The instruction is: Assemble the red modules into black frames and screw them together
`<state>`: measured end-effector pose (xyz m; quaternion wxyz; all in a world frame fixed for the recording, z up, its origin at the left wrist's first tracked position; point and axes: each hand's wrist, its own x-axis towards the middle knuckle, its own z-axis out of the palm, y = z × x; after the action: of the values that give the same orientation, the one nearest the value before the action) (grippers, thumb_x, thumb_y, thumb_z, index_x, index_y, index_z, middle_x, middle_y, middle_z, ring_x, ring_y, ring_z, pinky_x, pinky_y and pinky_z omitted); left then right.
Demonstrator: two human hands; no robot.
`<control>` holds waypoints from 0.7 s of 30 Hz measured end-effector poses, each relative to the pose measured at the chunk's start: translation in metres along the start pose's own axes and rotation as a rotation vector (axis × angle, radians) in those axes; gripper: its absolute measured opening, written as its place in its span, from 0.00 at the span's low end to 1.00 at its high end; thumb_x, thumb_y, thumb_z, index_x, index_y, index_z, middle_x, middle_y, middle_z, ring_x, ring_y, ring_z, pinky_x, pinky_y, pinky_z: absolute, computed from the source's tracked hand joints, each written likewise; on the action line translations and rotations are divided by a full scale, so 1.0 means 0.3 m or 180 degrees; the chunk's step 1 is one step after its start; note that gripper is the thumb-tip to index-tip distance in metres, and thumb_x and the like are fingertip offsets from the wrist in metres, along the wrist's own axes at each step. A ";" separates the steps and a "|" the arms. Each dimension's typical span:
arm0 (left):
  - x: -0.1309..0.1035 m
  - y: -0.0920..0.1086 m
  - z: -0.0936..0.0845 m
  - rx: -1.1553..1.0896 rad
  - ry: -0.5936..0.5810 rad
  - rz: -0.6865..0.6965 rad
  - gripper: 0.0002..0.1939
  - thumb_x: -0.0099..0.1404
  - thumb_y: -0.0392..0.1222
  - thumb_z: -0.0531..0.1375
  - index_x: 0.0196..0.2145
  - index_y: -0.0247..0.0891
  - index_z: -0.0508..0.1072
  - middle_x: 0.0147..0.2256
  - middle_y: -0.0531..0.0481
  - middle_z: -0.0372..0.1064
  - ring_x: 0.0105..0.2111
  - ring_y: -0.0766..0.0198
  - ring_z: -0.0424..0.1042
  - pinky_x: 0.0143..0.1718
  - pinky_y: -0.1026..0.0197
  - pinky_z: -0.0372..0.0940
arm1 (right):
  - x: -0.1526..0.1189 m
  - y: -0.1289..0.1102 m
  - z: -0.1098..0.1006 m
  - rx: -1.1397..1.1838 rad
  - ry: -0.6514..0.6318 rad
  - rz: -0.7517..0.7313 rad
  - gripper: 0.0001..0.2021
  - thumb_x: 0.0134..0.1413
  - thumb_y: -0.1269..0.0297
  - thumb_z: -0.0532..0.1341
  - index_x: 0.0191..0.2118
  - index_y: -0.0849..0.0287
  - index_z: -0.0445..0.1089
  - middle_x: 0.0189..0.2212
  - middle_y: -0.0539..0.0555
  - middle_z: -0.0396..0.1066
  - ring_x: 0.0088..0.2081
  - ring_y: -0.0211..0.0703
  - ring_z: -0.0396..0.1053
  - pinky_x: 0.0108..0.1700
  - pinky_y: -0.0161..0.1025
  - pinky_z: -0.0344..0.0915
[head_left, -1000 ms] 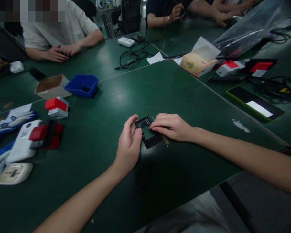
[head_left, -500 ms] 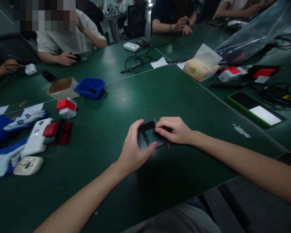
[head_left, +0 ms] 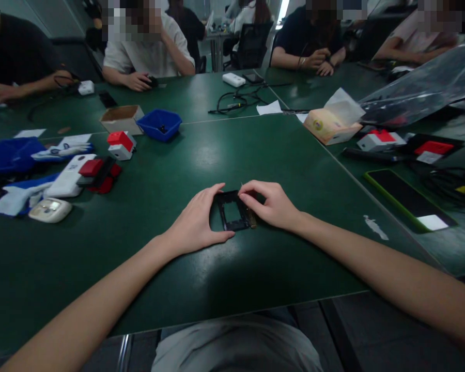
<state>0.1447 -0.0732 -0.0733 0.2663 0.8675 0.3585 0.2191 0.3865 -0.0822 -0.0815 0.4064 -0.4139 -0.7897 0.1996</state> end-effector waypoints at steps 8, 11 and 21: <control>0.000 -0.005 -0.012 0.0039 -0.0123 -0.0030 0.59 0.48 0.59 0.76 0.70 0.45 0.53 0.68 0.34 0.57 0.68 0.36 0.59 0.68 0.35 0.57 | 0.004 0.011 0.002 -0.0002 0.0044 0.0074 0.10 0.69 0.61 0.58 0.37 0.58 0.73 0.30 0.52 0.75 0.31 0.40 0.72 0.35 0.38 0.64; -0.004 -0.015 -0.021 -0.0003 -0.0176 -0.0104 0.64 0.43 0.62 0.77 0.71 0.44 0.53 0.69 0.33 0.55 0.68 0.34 0.59 0.68 0.34 0.56 | 0.005 0.011 0.003 -0.0048 -0.0163 0.0076 0.11 0.69 0.60 0.58 0.38 0.59 0.73 0.28 0.51 0.74 0.29 0.39 0.70 0.34 0.37 0.63; -0.014 -0.007 -0.017 -0.0269 0.0345 0.0021 0.25 0.70 0.42 0.52 0.62 0.37 0.68 0.62 0.38 0.68 0.62 0.46 0.66 0.66 0.42 0.59 | -0.003 0.010 0.009 -0.0216 -0.0508 -0.0422 0.11 0.70 0.60 0.58 0.44 0.60 0.75 0.34 0.55 0.77 0.34 0.43 0.72 0.39 0.39 0.66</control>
<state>0.1380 -0.0734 -0.0715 0.2822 0.8435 0.3599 0.2816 0.3862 -0.0813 -0.0854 0.3403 -0.3570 -0.8515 0.1778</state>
